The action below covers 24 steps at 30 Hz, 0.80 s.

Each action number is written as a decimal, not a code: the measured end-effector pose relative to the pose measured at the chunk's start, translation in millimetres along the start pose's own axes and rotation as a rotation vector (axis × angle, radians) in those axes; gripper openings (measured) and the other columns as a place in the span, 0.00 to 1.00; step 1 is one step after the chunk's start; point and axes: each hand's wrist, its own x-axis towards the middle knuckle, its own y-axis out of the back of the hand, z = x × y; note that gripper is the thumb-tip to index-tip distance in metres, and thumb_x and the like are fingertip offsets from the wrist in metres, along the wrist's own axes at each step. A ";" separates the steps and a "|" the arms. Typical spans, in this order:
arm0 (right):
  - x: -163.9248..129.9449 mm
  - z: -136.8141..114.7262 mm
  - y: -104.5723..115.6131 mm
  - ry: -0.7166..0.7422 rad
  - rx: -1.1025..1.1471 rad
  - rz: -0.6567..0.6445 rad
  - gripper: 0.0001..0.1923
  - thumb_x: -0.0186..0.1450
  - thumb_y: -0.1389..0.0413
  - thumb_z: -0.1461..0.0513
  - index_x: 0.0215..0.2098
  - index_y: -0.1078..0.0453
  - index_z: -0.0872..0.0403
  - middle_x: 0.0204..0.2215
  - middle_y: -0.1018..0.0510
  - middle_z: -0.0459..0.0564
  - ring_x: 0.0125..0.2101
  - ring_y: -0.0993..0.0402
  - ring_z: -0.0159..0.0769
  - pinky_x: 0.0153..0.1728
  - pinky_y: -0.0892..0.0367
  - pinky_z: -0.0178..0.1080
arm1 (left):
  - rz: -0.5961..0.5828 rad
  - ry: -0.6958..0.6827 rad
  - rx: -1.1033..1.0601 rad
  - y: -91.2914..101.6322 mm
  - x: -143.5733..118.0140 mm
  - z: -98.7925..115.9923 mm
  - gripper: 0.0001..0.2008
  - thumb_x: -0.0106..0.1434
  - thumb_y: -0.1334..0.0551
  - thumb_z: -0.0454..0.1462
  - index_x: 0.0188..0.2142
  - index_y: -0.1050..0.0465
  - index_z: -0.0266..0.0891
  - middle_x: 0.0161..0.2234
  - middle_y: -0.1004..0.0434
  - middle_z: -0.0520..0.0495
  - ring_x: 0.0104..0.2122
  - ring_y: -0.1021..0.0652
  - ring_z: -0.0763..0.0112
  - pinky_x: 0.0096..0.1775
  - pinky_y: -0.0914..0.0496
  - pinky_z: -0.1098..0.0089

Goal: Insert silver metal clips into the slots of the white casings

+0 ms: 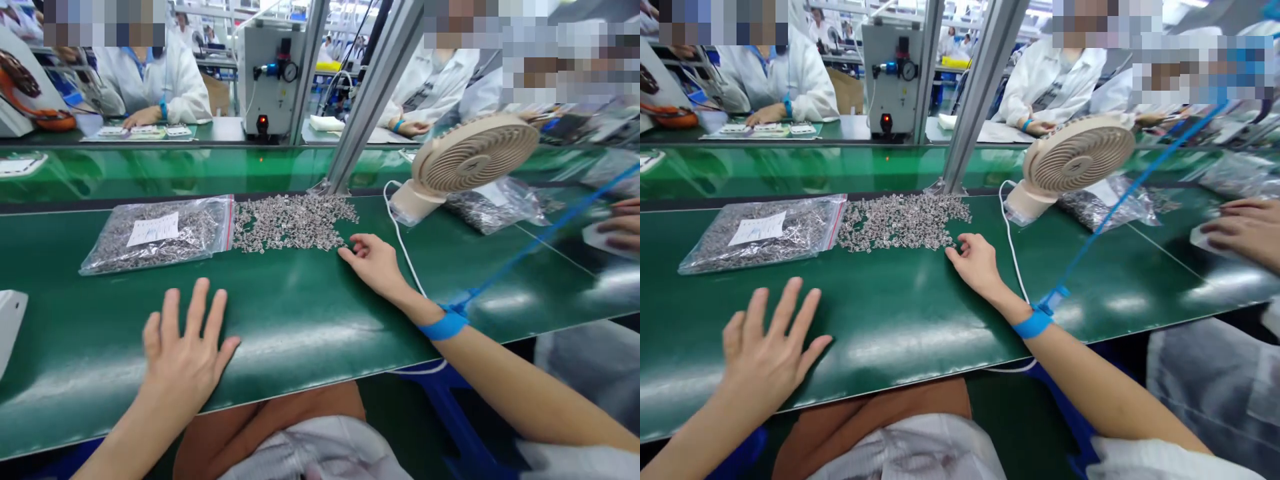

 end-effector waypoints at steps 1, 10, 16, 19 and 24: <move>6.4 -0.9 -2.4 0.036 -0.013 -0.015 0.06 0.53 0.45 0.59 0.26 0.34 0.54 0.21 0.34 0.46 0.21 0.38 0.32 0.28 0.36 0.41 | -0.009 -0.066 -0.037 -0.2 7.2 3.4 0.29 0.62 0.43 0.45 0.60 0.42 0.38 0.60 0.42 0.38 0.56 0.37 0.40 0.47 0.40 0.51; 23.2 -10.8 -17.1 0.202 0.093 0.062 0.07 0.58 0.55 0.65 0.26 0.35 0.54 0.23 0.28 0.49 0.24 0.34 0.33 0.29 0.36 0.37 | 0.105 -0.523 -0.290 -27.5 89.9 39.4 0.23 0.63 0.48 0.48 0.52 0.32 0.38 0.56 0.35 0.42 0.57 0.37 0.52 0.56 0.51 0.58; 20.8 -9.3 -16.5 0.268 0.076 0.082 0.09 0.61 0.54 0.66 0.30 0.32 0.55 0.25 0.26 0.48 0.25 0.30 0.32 0.30 0.33 0.35 | 0.207 -0.671 -0.367 -48.2 132.6 65.5 0.25 0.64 0.51 0.49 0.53 0.33 0.37 0.57 0.35 0.41 0.57 0.38 0.52 0.55 0.51 0.58; 16.6 -13.7 -15.8 0.318 0.054 0.008 0.07 0.61 0.50 0.66 0.33 0.30 0.54 0.31 0.24 0.49 0.32 0.27 0.33 0.36 0.31 0.35 | 0.214 -0.667 -0.426 -51.2 133.0 67.9 0.23 0.65 0.50 0.47 0.52 0.32 0.35 0.56 0.34 0.40 0.56 0.37 0.52 0.55 0.51 0.58; 36.4 -0.6 14.3 0.348 -0.048 0.331 0.09 0.63 0.48 0.60 0.40 0.31 0.55 0.43 0.27 0.57 0.47 0.30 0.41 0.50 0.36 0.45 | 0.245 -0.630 -0.465 -54.0 124.9 65.6 0.21 0.65 0.49 0.45 0.50 0.31 0.33 0.55 0.33 0.39 0.56 0.36 0.53 0.55 0.50 0.59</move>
